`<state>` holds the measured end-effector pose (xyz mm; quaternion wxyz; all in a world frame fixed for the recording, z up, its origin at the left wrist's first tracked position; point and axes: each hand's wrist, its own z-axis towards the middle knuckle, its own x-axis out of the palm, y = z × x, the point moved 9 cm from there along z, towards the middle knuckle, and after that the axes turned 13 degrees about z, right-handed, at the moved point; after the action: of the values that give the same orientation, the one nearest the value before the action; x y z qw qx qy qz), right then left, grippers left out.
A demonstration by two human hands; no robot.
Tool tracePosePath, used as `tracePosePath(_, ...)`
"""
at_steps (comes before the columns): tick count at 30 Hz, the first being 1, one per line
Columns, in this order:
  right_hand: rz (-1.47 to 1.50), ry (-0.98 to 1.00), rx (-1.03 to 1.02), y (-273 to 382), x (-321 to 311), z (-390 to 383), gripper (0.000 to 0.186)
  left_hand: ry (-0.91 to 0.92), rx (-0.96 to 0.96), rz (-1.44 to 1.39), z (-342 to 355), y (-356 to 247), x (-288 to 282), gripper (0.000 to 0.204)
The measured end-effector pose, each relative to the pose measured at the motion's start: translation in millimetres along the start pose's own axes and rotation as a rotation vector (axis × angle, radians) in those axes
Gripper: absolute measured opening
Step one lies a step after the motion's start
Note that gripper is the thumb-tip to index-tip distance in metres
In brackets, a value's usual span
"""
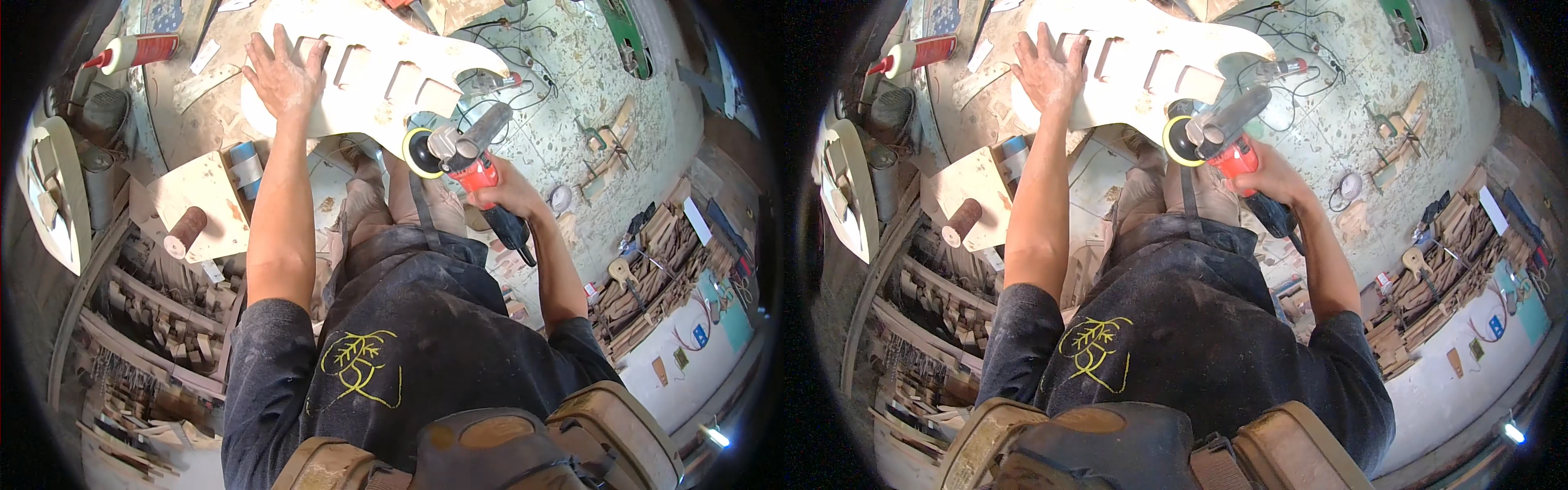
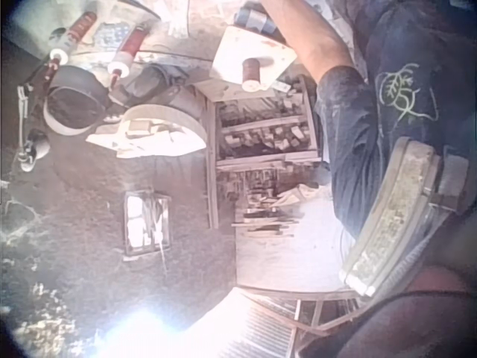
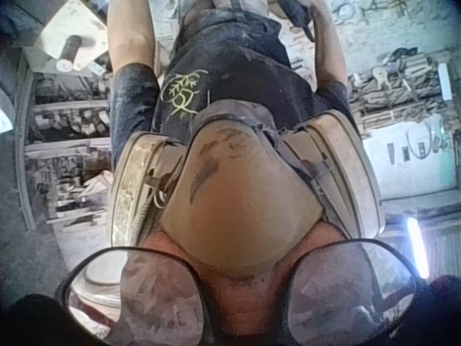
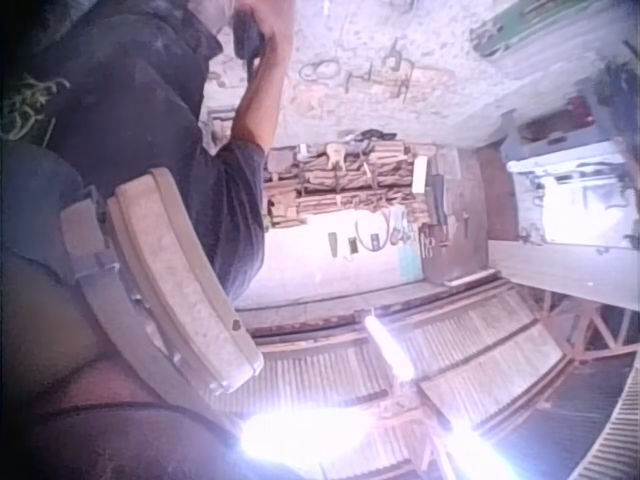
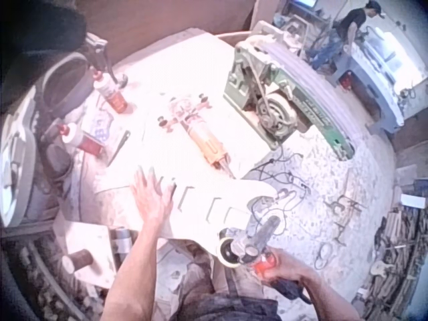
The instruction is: The person holds a wooden guitar body and sands the edges using a rotating sanding drum on a workbench, then uses a handheld power sander to sand the front surface of the guitar body.
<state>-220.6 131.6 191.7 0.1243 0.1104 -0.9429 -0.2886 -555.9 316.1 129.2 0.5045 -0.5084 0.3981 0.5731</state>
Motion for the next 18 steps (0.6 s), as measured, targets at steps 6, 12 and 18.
tracePosePath(6, 0.069, -0.002, 0.029, -2, 0, -7, 0.063, -0.003, 0.002, -0.012, -1, -2, -2, 0.085)
tracePosePath(12, 0.050, -0.011, 0.034, 8, 2, -2, 0.061, 0.010, -0.007, -0.014, -1, 0, 0, 0.085)
tracePosePath(18, -0.010, -0.004, 0.048, 1, -4, -4, 0.064, -0.006, -0.008, -0.021, -1, 0, 0, 0.085)
